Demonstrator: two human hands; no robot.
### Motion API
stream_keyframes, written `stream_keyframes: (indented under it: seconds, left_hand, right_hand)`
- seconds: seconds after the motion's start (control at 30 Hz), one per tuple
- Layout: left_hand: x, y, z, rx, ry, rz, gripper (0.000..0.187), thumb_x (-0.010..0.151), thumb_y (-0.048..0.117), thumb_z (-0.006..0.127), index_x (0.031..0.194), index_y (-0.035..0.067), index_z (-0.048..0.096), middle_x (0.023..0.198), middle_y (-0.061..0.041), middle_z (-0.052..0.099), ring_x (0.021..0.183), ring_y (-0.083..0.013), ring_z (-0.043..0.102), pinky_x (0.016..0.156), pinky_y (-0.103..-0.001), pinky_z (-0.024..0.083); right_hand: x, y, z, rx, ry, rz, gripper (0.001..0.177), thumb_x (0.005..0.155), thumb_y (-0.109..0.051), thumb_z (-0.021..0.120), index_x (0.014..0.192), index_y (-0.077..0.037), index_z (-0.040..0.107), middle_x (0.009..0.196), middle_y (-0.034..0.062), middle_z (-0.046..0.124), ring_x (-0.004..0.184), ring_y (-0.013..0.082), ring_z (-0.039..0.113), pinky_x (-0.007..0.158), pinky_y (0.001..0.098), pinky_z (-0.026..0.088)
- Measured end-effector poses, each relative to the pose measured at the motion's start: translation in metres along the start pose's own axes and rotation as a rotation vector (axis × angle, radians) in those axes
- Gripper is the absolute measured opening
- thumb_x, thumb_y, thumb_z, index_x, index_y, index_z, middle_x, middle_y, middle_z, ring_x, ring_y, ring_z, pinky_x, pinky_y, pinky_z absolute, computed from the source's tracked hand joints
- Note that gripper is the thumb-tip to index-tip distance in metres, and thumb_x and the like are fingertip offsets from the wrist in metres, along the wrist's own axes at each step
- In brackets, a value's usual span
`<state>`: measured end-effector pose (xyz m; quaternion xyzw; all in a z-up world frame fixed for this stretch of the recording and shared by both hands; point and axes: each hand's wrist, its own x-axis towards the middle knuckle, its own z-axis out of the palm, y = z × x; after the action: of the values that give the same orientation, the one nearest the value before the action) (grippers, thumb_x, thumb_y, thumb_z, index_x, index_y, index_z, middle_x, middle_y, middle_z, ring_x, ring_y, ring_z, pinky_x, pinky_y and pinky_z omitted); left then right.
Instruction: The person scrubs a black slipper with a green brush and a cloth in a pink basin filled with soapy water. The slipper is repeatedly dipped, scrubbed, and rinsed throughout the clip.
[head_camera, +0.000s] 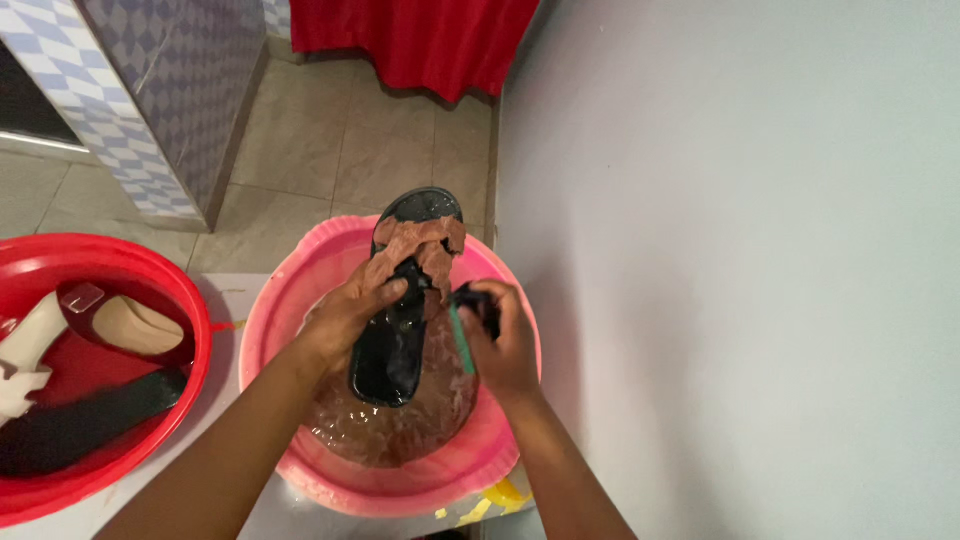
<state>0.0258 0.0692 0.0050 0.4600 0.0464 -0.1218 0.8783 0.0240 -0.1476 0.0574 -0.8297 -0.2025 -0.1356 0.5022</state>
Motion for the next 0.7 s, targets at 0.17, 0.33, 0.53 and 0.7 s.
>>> stream_keyframes:
  seconds: [0.17, 0.33, 0.53, 0.7]
  left_hand:
    - [0.006, -0.030, 0.008, 0.098, 0.103, -0.101, 0.049, 0.092, 0.009, 0.067, 0.139, 0.003, 0.060, 0.126, -0.009, 0.071, 0.109, -0.0194, 0.067, 0.093, -0.033, 0.054]
    - [0.020, -0.041, -0.003, 0.237, 0.031, 0.084, 0.050, 0.090, 0.003, 0.063, 0.139, 0.003, 0.055, 0.127, -0.005, 0.069, 0.113, -0.0168, 0.066, 0.094, -0.031, 0.054]
    - [0.009, -0.018, 0.017, 0.714, -0.085, 0.375, 0.055, 0.092, 0.003, 0.066, 0.144, 0.002, 0.050, 0.134, -0.008, 0.063, 0.123, -0.0178, 0.058, 0.102, -0.032, 0.045]
    - [0.007, 0.021, 0.044, 0.462, 0.280, -0.120, 0.052, 0.096, 0.014, 0.064, 0.147, 0.017, 0.054, 0.128, 0.000, 0.068, 0.112, -0.0121, 0.064, 0.096, -0.030, 0.049]
  right_hand:
    - [-0.006, 0.000, 0.015, 0.020, -0.030, 0.044, 0.031, 0.095, -0.014, 0.071, 0.121, -0.006, 0.058, 0.109, 0.0116, 0.065, 0.096, 0.0261, 0.065, 0.086, 0.0353, 0.053]
    - [0.011, -0.011, 0.034, -0.251, -0.065, 0.009, 0.031, 0.096, -0.022, 0.072, 0.120, -0.008, 0.057, 0.112, 0.0178, 0.067, 0.098, 0.0356, 0.070, 0.080, 0.0411, 0.057]
    - [0.064, -0.020, 0.046, -0.352, 0.093, 0.291, 0.044, 0.091, -0.027, 0.071, 0.123, -0.007, 0.048, 0.099, 0.0195, 0.069, 0.092, 0.0430, 0.068, 0.074, 0.0495, 0.053]
    - [0.078, -0.010, 0.044, -0.283, 0.094, 0.079, 0.040, 0.093, -0.022, 0.071, 0.121, -0.007, 0.047, 0.105, 0.0218, 0.067, 0.091, 0.0434, 0.068, 0.074, 0.0481, 0.053]
